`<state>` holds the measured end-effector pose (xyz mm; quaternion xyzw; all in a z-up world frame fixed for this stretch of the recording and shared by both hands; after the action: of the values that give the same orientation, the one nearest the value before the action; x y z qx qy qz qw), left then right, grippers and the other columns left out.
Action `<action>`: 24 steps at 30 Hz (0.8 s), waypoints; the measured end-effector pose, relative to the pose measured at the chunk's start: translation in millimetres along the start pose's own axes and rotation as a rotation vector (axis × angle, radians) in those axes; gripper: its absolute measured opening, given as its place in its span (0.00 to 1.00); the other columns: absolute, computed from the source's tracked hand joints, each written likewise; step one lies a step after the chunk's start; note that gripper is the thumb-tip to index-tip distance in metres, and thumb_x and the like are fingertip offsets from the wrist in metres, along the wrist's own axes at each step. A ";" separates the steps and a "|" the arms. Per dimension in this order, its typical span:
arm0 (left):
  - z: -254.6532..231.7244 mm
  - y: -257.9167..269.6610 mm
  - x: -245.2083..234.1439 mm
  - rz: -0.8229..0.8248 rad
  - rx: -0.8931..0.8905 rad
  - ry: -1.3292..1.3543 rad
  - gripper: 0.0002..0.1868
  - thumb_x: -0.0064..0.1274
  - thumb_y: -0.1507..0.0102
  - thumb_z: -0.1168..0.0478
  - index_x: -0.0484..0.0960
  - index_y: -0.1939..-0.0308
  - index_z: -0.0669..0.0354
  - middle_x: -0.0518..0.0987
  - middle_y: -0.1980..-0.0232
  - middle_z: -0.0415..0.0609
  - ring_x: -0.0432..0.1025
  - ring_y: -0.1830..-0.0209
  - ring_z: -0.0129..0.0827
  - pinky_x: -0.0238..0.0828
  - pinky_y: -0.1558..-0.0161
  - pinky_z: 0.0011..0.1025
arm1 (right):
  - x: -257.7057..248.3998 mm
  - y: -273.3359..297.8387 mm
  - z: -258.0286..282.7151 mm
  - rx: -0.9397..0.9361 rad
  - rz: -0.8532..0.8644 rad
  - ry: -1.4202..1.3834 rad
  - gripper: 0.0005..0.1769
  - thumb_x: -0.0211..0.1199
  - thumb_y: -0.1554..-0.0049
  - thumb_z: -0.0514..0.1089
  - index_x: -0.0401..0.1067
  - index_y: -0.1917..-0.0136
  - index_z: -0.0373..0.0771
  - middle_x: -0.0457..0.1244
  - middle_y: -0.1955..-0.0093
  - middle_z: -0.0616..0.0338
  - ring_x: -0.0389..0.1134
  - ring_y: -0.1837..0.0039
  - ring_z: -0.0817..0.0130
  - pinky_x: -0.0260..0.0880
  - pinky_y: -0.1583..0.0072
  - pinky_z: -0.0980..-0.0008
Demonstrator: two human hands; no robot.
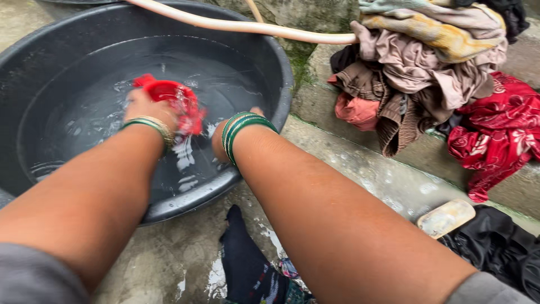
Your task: The person scrubs a floral garment and black clothing against a concrete surface using a brush and soap, then pours water from a red mug to rinse them.
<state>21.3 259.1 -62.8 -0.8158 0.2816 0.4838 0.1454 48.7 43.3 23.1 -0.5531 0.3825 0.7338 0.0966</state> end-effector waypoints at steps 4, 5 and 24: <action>-42.3 29.8 18.8 0.130 0.843 -0.781 0.14 0.49 0.34 0.59 0.86 0.50 0.59 0.73 0.28 0.45 0.63 0.27 0.49 0.62 0.29 0.41 | 15.6 -13.5 10.5 0.002 0.028 -0.013 0.25 0.48 0.38 0.60 0.79 0.44 0.45 0.70 0.41 0.51 0.68 0.34 0.55 0.56 0.26 0.47; -36.6 33.4 13.8 0.129 0.840 -0.785 0.14 0.49 0.34 0.59 0.86 0.50 0.59 0.73 0.28 0.45 0.63 0.27 0.49 0.62 0.29 0.41 | 16.1 -12.1 14.6 0.001 0.019 -0.018 0.24 0.49 0.38 0.59 0.79 0.44 0.45 0.70 0.41 0.51 0.68 0.34 0.55 0.57 0.26 0.48; -122.4 282.7 -118.2 -0.643 1.266 -0.105 0.17 0.72 0.50 0.57 0.82 0.65 0.57 0.75 0.34 0.59 0.69 0.35 0.48 0.68 0.38 0.42 | 144.8 131.8 -137.5 0.013 -0.421 -1.848 0.19 0.57 0.40 0.44 0.67 0.35 0.44 0.66 0.45 0.59 0.68 0.48 0.63 0.68 0.44 0.54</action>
<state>-105.8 8.5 110.0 -0.5930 0.2467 0.1992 0.7401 22.2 -180.0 -58.3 0.1899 0.0511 0.8466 0.4945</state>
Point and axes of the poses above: each hand's wrist, its own y-axis away from the middle knuckle, its own x-axis out of the palm, z = x × y, the point moved 1 cm from there along -y, towards the middle knuckle
